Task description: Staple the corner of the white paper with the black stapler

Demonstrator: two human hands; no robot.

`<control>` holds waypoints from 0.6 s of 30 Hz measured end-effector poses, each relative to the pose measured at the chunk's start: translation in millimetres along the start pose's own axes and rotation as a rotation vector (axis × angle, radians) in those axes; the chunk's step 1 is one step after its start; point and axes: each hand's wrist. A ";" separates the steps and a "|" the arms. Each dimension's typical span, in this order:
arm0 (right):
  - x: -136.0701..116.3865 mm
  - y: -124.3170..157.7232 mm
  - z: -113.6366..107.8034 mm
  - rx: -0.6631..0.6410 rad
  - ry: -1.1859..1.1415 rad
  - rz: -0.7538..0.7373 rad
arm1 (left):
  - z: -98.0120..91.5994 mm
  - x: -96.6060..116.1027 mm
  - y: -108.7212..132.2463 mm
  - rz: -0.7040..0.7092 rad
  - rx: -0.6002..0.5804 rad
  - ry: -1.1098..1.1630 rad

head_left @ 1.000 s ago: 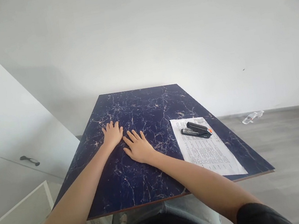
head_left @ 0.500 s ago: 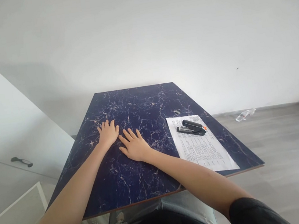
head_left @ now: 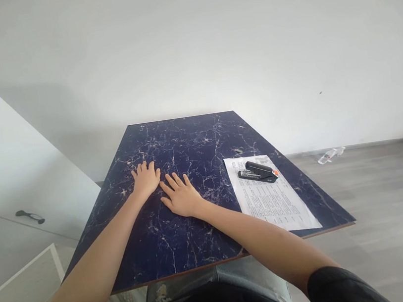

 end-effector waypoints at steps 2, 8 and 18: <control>0.0 0.0 0.2 0.001 -0.001 -0.002 | -0.9 0.4 0.6 0.004 0.000 0.002; 0.4 1.0 -2.1 -0.024 0.002 -0.009 | -1.3 0.0 1.1 -0.003 -0.001 0.008; -7.4 23.7 -22.3 0.056 0.056 -0.124 | -11.9 1.5 7.8 0.035 0.085 0.085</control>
Point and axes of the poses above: each hand's wrist, its own y-axis away from the middle knuckle, its own z-axis out of the palm, x = y × z, and after that the axes turned 9 degrees about -x, right-handed
